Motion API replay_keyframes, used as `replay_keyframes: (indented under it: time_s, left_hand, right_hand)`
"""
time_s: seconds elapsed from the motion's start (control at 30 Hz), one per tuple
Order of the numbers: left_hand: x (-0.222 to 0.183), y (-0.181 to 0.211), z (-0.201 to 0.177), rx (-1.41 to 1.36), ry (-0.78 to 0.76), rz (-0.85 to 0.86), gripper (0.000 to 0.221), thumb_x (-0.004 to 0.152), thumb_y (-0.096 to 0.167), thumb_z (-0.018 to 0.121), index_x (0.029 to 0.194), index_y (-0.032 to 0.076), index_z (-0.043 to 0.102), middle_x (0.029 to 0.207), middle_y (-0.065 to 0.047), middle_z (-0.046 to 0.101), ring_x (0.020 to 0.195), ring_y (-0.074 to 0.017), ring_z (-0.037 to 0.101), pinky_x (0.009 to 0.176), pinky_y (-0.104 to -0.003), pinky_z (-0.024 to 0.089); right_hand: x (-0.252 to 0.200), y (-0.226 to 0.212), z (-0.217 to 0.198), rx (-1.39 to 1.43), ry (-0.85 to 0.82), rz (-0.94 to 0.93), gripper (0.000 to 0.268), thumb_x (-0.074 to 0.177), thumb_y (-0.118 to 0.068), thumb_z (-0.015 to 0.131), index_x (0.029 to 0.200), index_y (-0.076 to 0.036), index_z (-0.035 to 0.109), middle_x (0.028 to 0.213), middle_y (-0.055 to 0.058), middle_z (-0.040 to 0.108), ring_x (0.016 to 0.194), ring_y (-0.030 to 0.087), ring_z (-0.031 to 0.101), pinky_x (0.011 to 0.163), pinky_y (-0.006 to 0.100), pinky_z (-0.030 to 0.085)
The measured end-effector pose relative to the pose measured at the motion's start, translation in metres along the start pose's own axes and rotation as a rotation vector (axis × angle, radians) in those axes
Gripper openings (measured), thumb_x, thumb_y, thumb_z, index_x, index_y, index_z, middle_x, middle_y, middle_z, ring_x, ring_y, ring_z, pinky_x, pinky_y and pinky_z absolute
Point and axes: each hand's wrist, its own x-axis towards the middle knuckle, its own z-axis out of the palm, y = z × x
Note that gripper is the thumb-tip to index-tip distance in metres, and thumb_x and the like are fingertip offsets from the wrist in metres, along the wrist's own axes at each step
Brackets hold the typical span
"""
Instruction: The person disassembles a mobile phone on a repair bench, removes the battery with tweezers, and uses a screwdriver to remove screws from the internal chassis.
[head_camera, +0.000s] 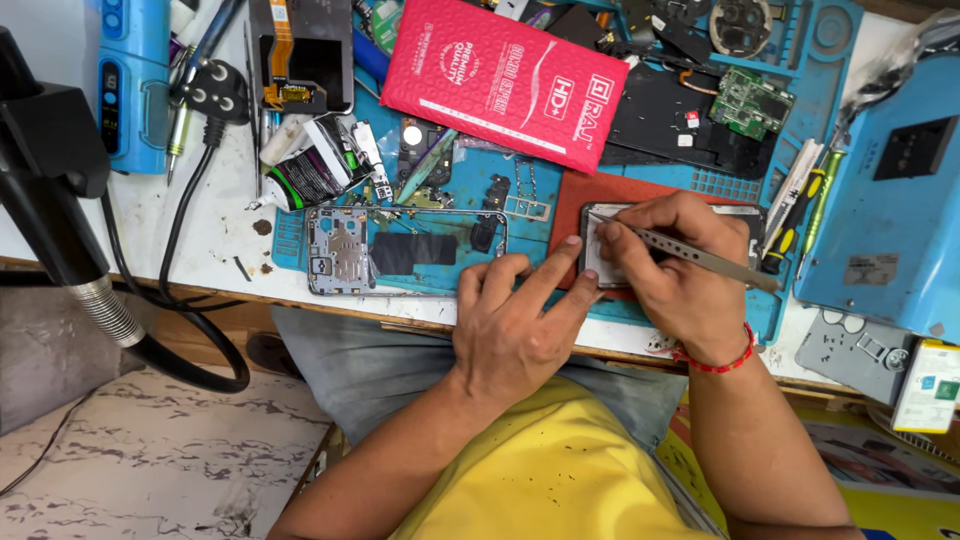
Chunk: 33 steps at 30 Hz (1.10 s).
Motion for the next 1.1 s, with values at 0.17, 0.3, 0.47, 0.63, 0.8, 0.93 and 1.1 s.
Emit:
replay_keyframes:
  time_s: [0.17,0.3,0.47,0.63,0.8,0.93,1.1]
  left_hand:
    - [0.000,-0.001,0.000,0.001,-0.001,-0.007,0.018,0.092,0.023,0.077,0.110,0.022,0.080,0.133,0.001,0.069,0.102,-0.0207,0.057,0.088,-0.039,0.042]
    - [0.000,0.000,0.000,0.005,0.002,-0.019,0.019,0.093,0.023,0.076,0.111,0.023,0.080,0.134,0.002,0.069,0.102,-0.0207,0.057,0.089,-0.039,0.043]
    - [0.001,0.000,-0.001,0.016,-0.002,-0.021,0.017,0.094,0.022,0.075,0.110,0.024,0.080,0.133,0.003,0.069,0.102,-0.0203,0.057,0.089,-0.038,0.043]
    - [0.000,0.001,-0.001,0.041,0.010,-0.020,0.017,0.095,0.023,0.074,0.111,0.023,0.080,0.133,0.003,0.069,0.102,-0.0200,0.057,0.090,-0.038,0.043]
    - [0.000,0.002,0.000,0.032,0.016,-0.026,0.015,0.096,0.023,0.075,0.110,0.023,0.080,0.132,0.003,0.069,0.102,-0.0200,0.056,0.088,-0.038,0.043]
    - [0.000,0.002,-0.001,0.023,0.005,-0.031,0.016,0.095,0.023,0.075,0.110,0.024,0.080,0.132,0.003,0.069,0.102,-0.0203,0.056,0.089,-0.038,0.044]
    - [0.000,0.001,0.000,0.012,0.006,-0.032,0.016,0.095,0.023,0.076,0.110,0.024,0.080,0.131,0.004,0.069,0.102,-0.0200,0.056,0.088,-0.038,0.043]
  right_hand:
    - [0.000,-0.002,0.001,-0.002,0.034,-0.077,0.015,0.097,-0.002,0.078,0.096,0.001,0.063,0.098,0.011,0.075,0.085,0.016,0.076,0.075,0.026,0.060]
    - [-0.003,-0.011,0.003,-0.142,0.030,-0.108,0.009,0.095,0.002,0.075,0.102,0.002,0.070,0.095,0.012,0.074,0.078,0.018,0.073,0.070,0.028,0.057]
    - [0.000,-0.014,0.003,-0.198,-0.009,-0.203,0.013,0.089,0.002,0.076,0.099,0.002,0.069,0.098,0.015,0.073,0.085,0.024,0.073,0.074,0.031,0.057]
    - [0.003,-0.010,-0.002,-0.115,-0.070,-0.205,0.011,0.088,0.002,0.074,0.097,0.002,0.068,0.097,0.014,0.073,0.085,0.023,0.074,0.074,0.030,0.058]
    - [0.001,-0.006,-0.010,0.011,-0.133,-0.171,0.006,0.093,0.003,0.070,0.099,0.002,0.069,0.095,0.013,0.073,0.085,0.020,0.074,0.075,0.026,0.057]
    - [-0.001,-0.005,-0.004,-0.049,-0.055,-0.022,0.007,0.093,0.003,0.069,0.100,0.004,0.071,0.092,0.012,0.075,0.080,0.017,0.075,0.073,0.026,0.058]
    - [-0.002,-0.001,0.000,0.037,0.001,0.040,0.009,0.095,0.004,0.069,0.104,0.005,0.070,0.098,0.012,0.076,0.087,0.016,0.077,0.078,0.026,0.062]
